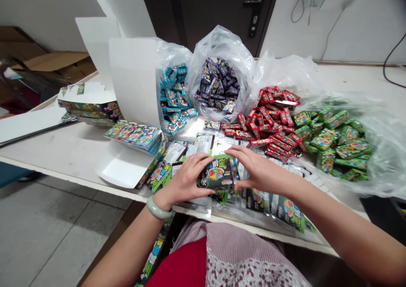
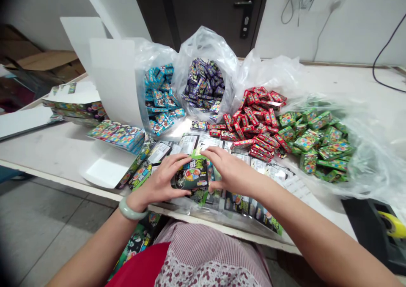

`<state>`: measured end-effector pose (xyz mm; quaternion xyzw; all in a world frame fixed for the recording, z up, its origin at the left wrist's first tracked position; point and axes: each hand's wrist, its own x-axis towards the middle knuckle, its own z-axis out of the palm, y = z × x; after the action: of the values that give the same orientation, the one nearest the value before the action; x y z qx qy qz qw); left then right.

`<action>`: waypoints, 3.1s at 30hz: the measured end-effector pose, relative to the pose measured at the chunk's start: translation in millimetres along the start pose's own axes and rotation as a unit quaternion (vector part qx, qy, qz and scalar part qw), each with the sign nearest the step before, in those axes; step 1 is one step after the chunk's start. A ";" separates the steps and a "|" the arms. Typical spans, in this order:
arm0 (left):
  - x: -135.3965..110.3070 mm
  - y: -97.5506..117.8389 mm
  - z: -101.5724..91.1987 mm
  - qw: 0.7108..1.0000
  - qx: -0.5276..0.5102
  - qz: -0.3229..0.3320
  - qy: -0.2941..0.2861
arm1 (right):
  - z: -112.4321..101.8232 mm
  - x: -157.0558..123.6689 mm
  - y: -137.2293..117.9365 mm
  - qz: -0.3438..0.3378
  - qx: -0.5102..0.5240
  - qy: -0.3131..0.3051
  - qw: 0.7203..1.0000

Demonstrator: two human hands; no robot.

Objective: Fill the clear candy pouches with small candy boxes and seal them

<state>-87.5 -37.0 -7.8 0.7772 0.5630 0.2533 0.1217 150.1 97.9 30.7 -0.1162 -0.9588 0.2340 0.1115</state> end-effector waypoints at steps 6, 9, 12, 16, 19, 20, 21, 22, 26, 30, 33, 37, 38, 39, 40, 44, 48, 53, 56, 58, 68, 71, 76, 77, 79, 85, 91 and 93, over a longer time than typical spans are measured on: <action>0.7 12.1 -2.5 0.995 0.044 -0.043 0.079 | 25.7 -4.7 -11.8 0.136 0.132 0.134 0.973; 8.5 27.5 -2.0 0.993 0.039 -0.042 0.106 | 35.3 -6.5 -19.1 0.185 0.308 0.159 0.920; 17.8 40.2 7.5 0.983 -0.097 -0.088 0.129 | 30.3 -9.1 -20.8 0.202 0.396 0.206 0.871; 20.2 48.5 36.3 0.910 -0.352 -0.161 0.147 | 23.8 -19.8 -17.9 0.208 0.386 0.317 0.841; 12.1 51.7 58.9 0.859 -0.450 -0.189 0.154 | 40.3 -30.9 -17.9 0.214 0.405 0.397 0.796; 8.4 52.2 64.3 0.846 -0.471 -0.199 0.151 | 48.6 -34.5 -18.8 0.226 0.404 0.408 0.787; 4.7 52.2 68.3 0.836 -0.488 -0.206 0.145 | 56.9 -37.8 -19.9 0.240 0.397 0.414 0.783; 1.4 51.8 70.7 0.829 -0.501 -0.210 0.133 | 64.2 -40.7 -21.2 0.250 0.382 0.416 0.787; -2.8 47.1 69.4 0.836 -0.499 -0.205 0.098 | 77.6 -47.1 -23.5 0.242 0.312 0.396 0.829; 3.1 46.0 66.1 0.862 -0.454 -0.189 0.123 | 76.9 -49.8 -21.9 0.265 0.378 0.411 0.786; 5.6 47.7 65.9 0.868 -0.444 -0.174 0.140 | 77.5 -51.6 -23.7 0.272 0.367 0.427 0.781; 9.3 49.1 60.1 0.881 -0.419 -0.157 0.155 | 74.4 -51.4 -25.6 0.229 0.261 0.393 0.852; 11.8 49.7 57.4 0.885 -0.405 -0.152 0.169 | 71.9 -50.5 -24.7 0.218 0.259 0.382 0.860; 15.1 50.4 54.6 0.890 -0.390 -0.147 0.186 | 68.7 -49.4 -23.2 0.214 0.271 0.368 0.864; 19.1 51.3 51.9 0.893 -0.377 -0.143 0.201 | 65.1 -48.0 -21.3 0.215 0.291 0.353 0.863; 33.2 54.8 45.0 0.867 -0.419 -0.164 0.215 | 48.9 -43.9 -14.2 0.240 0.410 0.304 0.825; 34.5 54.7 41.8 0.870 -0.421 -0.154 0.204 | 37.8 -44.0 -15.9 0.237 0.385 0.257 0.854; 37.8 59.2 33.0 0.880 -0.411 -0.154 0.183 | 29.1 -35.7 -21.3 0.232 0.395 0.227 0.859; 45.2 63.7 26.8 0.859 -0.441 -0.202 0.162 | 22.5 -26.7 -20.3 0.272 0.447 0.204 0.828; 48.1 64.4 23.9 0.855 -0.451 -0.210 0.144 | 18.4 -23.1 -19.2 0.283 0.468 0.180 0.818; 28.9 46.8 21.1 0.908 -0.406 -0.059 0.086 | 12.4 -38.7 -34.0 0.186 0.284 0.151 0.929; 25.4 44.6 20.6 0.914 -0.400 -0.026 0.061 | 16.5 -41.1 -34.9 0.197 0.321 0.171 0.910; 24.7 44.8 22.4 0.928 -0.368 -0.011 0.055 | 14.0 -41.4 -30.7 0.234 0.355 0.142 0.894; 24.0 45.0 23.3 0.930 -0.363 -0.016 0.057 | 12.3 -42.6 -30.3 0.211 0.317 0.141 0.914; 21.6 45.6 25.8 0.932 -0.356 -0.030 0.066 | 11.3 -46.6 -29.9 0.157 0.249 0.136 0.946; 19.2 48.6 35.2 0.935 -0.342 -0.061 0.077 | 35.0 -59.5 -30.7 0.129 0.200 0.206 0.949; 23.9 46.6 35.4 0.939 -0.333 0.004 0.091 | 48.5 -64.2 -29.3 0.157 0.226 0.290 0.917; 24.6 46.9 35.6 0.941 -0.328 -0.001 0.085 | 47.7 -64.1 -30.6 0.147 0.220 0.286 0.921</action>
<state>-24.7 -26.4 -9.2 0.6698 0.4576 0.4885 0.3216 192.8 33.7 -6.4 -0.2901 -0.7826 0.4094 0.3685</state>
